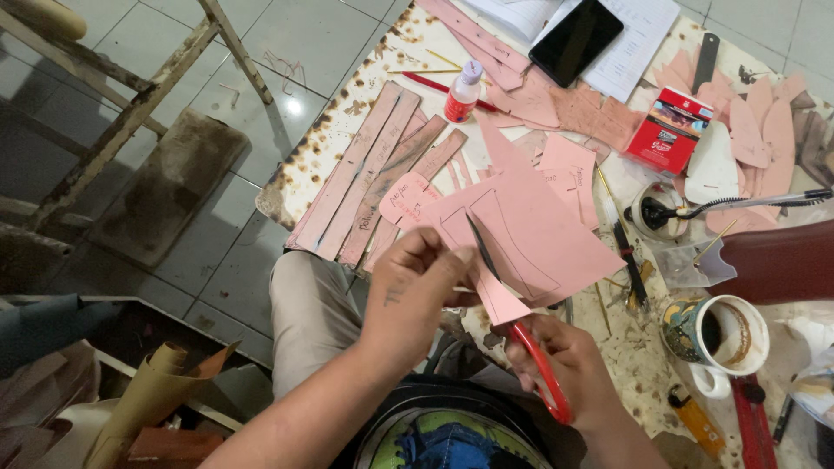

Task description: The person marks a pink paper pattern with a blue pen, then uses red-handled scissors to cut along the drawn lines. The person handles the pattern pieces and scissors throughout, working at a cluttered table.

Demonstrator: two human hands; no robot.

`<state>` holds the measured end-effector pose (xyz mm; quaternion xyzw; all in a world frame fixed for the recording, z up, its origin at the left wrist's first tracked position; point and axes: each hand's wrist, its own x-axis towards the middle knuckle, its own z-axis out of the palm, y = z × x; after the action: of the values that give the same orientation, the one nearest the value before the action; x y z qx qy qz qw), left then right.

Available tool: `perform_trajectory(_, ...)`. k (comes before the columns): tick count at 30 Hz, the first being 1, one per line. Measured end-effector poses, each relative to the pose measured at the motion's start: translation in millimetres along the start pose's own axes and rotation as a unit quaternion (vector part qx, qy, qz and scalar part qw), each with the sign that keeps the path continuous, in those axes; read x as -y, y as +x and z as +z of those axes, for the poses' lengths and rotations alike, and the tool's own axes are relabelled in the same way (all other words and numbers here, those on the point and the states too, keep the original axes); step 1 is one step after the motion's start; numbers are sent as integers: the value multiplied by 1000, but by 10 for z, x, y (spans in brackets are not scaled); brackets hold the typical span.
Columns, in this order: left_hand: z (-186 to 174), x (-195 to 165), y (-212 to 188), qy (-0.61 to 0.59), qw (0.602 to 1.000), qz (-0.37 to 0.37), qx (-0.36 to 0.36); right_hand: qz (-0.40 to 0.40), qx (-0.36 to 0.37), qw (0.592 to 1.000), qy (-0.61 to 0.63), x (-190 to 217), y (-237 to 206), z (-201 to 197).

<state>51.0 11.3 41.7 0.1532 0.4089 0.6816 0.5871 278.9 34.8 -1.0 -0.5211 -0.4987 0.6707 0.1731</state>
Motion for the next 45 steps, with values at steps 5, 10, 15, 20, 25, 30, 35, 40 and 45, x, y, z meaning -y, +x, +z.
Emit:
perform_trajectory(5,1,-38,-16,72,997,34,0,-13,21,1000,0,-81,-2,-77)
perform_trajectory(10,31,30,-59,54,998,35,-7,-12,-18,1000,19,-222,53,-77)
perform_trajectory(15,10,46,-64,67,997,47,0,-47,8,998,33,-321,94,-112)
perform_trajectory(20,-3,43,-55,61,997,38,3,-17,-20,1000,11,-332,108,-102)
perform_trajectory(25,-11,28,-55,63,997,33,2,-13,-31,999,-13,-265,98,-79)
perform_trajectory(30,-9,26,-58,57,998,33,3,-28,-13,999,32,-212,93,-65)
perform_trajectory(35,-19,37,-47,42,999,34,6,-62,-16,998,-21,-206,75,-46)
perform_trajectory(40,-30,51,-38,46,999,26,-2,-46,-36,996,-65,-196,62,-39)
perform_trajectory(45,-34,69,-31,41,999,28,-3,-75,-13,996,-35,-186,44,-31)
